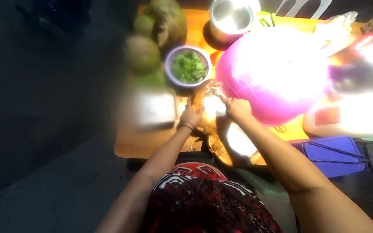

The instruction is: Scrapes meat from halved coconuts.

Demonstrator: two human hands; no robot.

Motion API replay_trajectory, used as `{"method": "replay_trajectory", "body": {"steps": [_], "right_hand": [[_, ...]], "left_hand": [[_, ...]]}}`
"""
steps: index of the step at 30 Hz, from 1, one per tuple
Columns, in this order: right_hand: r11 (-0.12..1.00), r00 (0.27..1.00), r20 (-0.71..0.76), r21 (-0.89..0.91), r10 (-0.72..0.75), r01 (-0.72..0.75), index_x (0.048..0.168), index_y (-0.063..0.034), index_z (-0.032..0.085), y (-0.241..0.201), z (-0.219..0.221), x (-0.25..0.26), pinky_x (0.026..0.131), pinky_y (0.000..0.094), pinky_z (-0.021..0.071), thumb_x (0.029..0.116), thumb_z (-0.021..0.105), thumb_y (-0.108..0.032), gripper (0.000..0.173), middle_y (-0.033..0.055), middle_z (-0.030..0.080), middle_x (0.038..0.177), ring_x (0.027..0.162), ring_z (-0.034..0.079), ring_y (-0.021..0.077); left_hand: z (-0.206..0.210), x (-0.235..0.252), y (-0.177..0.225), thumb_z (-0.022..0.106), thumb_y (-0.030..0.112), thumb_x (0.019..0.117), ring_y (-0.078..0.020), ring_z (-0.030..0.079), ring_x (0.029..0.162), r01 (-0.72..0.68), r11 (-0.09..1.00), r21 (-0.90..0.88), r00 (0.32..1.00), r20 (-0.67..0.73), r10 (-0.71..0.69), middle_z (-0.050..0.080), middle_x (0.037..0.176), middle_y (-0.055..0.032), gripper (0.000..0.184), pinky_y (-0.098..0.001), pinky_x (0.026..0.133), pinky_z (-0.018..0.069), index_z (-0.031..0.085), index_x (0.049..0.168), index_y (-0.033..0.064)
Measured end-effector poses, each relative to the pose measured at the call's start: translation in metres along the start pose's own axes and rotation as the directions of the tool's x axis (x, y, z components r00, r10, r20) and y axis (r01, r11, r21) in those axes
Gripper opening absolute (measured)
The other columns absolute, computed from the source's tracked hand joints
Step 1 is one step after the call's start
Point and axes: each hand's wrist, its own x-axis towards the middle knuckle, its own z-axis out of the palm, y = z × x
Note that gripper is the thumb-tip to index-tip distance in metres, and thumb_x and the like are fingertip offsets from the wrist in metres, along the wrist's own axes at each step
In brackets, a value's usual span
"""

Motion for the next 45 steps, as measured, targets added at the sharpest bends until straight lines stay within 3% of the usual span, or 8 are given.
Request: {"method": "replay_trajectory", "body": {"steps": [9,14,20,26,32,37,42,45], "right_hand": [[0.999,0.995,0.099,0.010,0.034,-0.035,0.140,-0.0091,0.062,0.000,0.002,-0.012,0.088,0.0651,0.0508,0.1056,0.051,-0.013,0.036,0.0282,0.067,0.123,0.115,0.065,0.0478],[0.997,0.998,-0.055,0.077,0.000,0.005,0.161,-0.0223,0.038,-0.006,0.022,0.011,0.081,0.0649,0.0527,0.1054,0.047,-0.008,0.058,0.0346,0.063,0.124,0.105,0.066,0.0530],[0.998,0.990,0.133,0.036,0.042,-0.047,0.130,-0.0054,0.068,-0.007,0.001,-0.014,0.088,0.0665,0.0511,0.1043,0.054,-0.015,0.030,0.0267,0.068,0.123,0.116,0.065,0.0467],[0.990,0.999,0.027,0.134,0.031,-0.034,0.160,-0.0206,0.041,-0.018,0.020,0.003,0.087,0.0645,0.0519,0.1072,0.047,-0.016,0.053,0.0294,0.067,0.121,0.112,0.066,0.0484],[0.997,0.991,0.133,0.072,0.020,-0.030,0.123,-0.0012,0.069,-0.015,-0.008,-0.007,0.088,0.0673,0.0506,0.1045,0.052,-0.014,0.028,0.0279,0.067,0.125,0.118,0.064,0.0475],[0.987,0.998,0.047,0.152,0.038,-0.044,0.154,-0.0149,0.048,-0.015,0.014,0.002,0.087,0.0672,0.0511,0.1063,0.049,-0.016,0.048,0.0311,0.065,0.126,0.114,0.064,0.0512],[0.991,0.988,0.142,0.113,0.058,-0.075,0.127,-0.0022,0.067,-0.012,-0.004,-0.012,0.090,0.0668,0.0502,0.1059,0.050,-0.016,0.030,0.0271,0.067,0.126,0.119,0.063,0.0467],[0.975,0.997,0.017,0.209,0.069,-0.071,0.150,-0.0166,0.054,-0.013,-0.003,0.002,0.088,0.0664,0.0507,0.1054,0.047,-0.011,0.046,0.0284,0.065,0.127,0.118,0.064,0.0484]], "left_hand": [[-0.001,0.000,0.004,0.063,0.047,0.0999,-0.0403,0.065,0.118,0.000,1.000,-0.005,1.000,-0.006,0.000,0.056,0.144,-0.0218,0.081,-0.0597,0.098,0.0508,0.022,0.163,0.0171],[-0.001,0.001,0.000,0.063,0.048,0.0996,-0.0394,0.064,0.119,-0.004,1.000,-0.017,1.000,-0.004,0.004,0.056,0.144,-0.0213,0.082,-0.0593,0.099,0.0508,0.021,0.163,0.0175],[-0.003,-0.001,0.002,0.062,0.046,0.1000,-0.0401,0.064,0.119,-0.005,1.000,-0.030,1.000,-0.005,0.005,0.057,0.142,-0.0230,0.079,-0.0598,0.099,0.0502,0.023,0.162,0.0162],[-0.004,0.001,0.002,0.063,0.047,0.0996,-0.0394,0.065,0.118,0.000,1.000,-0.020,1.000,0.005,0.000,0.058,0.140,-0.0231,0.083,-0.0590,0.099,0.0507,0.021,0.163,0.0142],[-0.003,0.001,-0.001,0.062,0.047,0.0998,-0.0400,0.064,0.118,-0.012,1.000,-0.023,1.000,-0.001,0.012,0.057,0.142,-0.0239,0.082,-0.0593,0.099,0.0506,0.021,0.163,0.0142],[-0.005,0.001,-0.002,0.062,0.047,0.1001,-0.0396,0.064,0.119,-0.018,1.000,-0.020,1.000,0.013,0.019,0.057,0.142,-0.0234,0.082,-0.0593,0.100,0.0501,0.022,0.163,0.0136],[-0.005,0.000,0.001,0.063,0.047,0.0998,-0.0398,0.064,0.119,-0.013,1.000,-0.011,1.000,0.009,0.013,0.056,0.143,-0.0231,0.081,-0.0592,0.100,0.0503,0.023,0.163,0.0146],[-0.002,0.001,-0.004,0.064,0.045,0.0998,-0.0403,0.064,0.119,-0.030,0.999,-0.034,1.000,-0.007,0.030,0.058,0.139,-0.0247,0.081,-0.0593,0.100,0.0499,0.023,0.162,0.0123]]}}
